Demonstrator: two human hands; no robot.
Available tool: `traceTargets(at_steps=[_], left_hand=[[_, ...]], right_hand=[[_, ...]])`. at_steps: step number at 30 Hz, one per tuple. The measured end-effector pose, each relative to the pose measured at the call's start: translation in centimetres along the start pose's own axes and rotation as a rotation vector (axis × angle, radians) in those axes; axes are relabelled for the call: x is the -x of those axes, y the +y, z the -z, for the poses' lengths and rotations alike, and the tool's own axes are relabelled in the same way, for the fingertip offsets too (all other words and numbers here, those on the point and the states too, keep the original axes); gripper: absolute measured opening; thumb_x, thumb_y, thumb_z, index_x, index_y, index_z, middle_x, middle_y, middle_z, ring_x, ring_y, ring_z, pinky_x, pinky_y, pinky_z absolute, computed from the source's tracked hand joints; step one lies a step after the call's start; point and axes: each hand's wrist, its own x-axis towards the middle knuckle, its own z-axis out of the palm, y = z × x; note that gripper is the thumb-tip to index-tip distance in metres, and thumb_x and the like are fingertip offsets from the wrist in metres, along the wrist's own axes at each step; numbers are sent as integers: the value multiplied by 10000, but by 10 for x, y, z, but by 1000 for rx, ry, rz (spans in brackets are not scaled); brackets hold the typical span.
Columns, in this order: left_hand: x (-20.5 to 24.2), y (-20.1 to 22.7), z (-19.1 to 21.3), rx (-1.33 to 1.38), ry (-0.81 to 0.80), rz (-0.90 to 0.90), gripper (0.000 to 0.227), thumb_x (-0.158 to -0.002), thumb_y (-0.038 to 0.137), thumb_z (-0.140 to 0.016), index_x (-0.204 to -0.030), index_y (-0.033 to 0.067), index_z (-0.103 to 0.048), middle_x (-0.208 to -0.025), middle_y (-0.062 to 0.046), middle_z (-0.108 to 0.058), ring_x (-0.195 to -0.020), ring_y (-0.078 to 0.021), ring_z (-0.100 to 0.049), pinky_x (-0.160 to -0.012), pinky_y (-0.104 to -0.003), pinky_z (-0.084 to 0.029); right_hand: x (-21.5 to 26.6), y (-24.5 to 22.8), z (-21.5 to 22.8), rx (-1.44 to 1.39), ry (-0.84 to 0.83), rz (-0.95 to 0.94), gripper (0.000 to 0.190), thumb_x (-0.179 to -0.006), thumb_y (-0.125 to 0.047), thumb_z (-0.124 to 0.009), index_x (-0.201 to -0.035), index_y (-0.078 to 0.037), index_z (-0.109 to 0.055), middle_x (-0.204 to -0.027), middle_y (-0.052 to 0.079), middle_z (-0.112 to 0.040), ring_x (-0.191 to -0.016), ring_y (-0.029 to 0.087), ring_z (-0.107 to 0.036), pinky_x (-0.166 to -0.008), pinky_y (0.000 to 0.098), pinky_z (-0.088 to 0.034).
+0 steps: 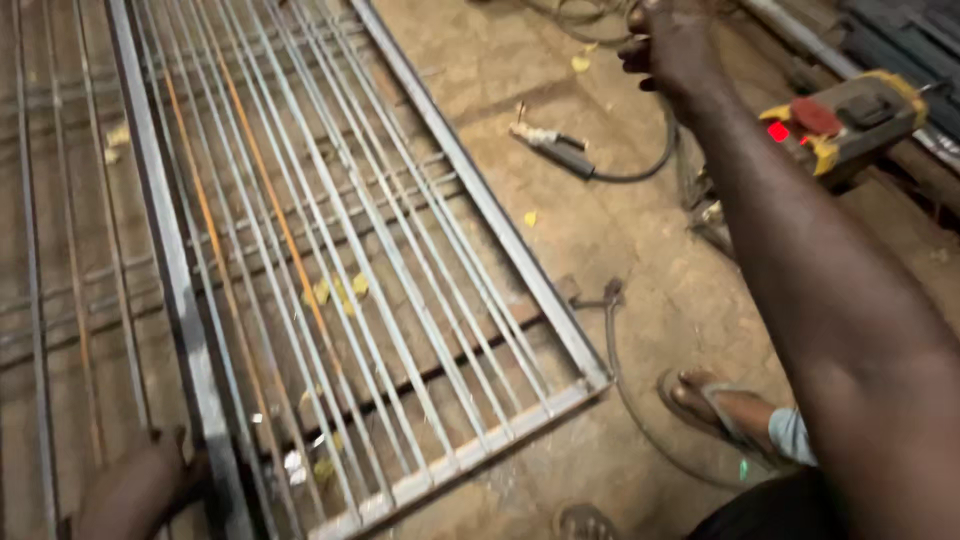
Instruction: The person positions a metal bar into a rectangular metal grate frame and uses a metal ruler to measure the spacing between vertical bars. The person repeatedly adjusts the bar and checks measurements across the grate.
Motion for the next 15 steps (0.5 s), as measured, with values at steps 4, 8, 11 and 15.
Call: traceTargets(at_steps=[4,8,11,15], left_hand=[[8,0,13,-40,1,11,579,-918,553,-610,-1327,144,-618,-1324,-169,-660,-1076,-363,-748,-937,-503,-595],[41,27,34,-9,75,-78,567,-892,533,-617,-1326,170,-638,-1336,-109,-654,-1089,-335,-726,-948,-495,-580],[60,49,39,-13,-4,-172,519,-926,538,-583,-1311,196,-646,-1346,-50,-657,-1127,-301,-716,-984,-478,-565],[74,77,32,42,-63,-328,567,-888,461,-601,-1396,211,-569,-1428,-63,-573,-1165,-320,-650,-998,-472,-520]], right_hand=[[86,30,-32,226,-187,106,421,-1022,-491,-575,-1103,-90,-670,-968,78,-759,-851,295,-749,-682,398,-577],[192,49,-62,1298,-774,334,405,-846,-501,-695,-1163,-251,-725,-996,103,-757,-854,360,-717,-676,509,-568],[250,49,-76,1206,-934,405,342,-883,-457,-645,-1138,-243,-727,-990,85,-756,-856,364,-721,-701,510,-576],[303,56,-101,954,-962,310,340,-915,-446,-625,-1109,-185,-723,-955,120,-747,-829,390,-712,-718,526,-565]])
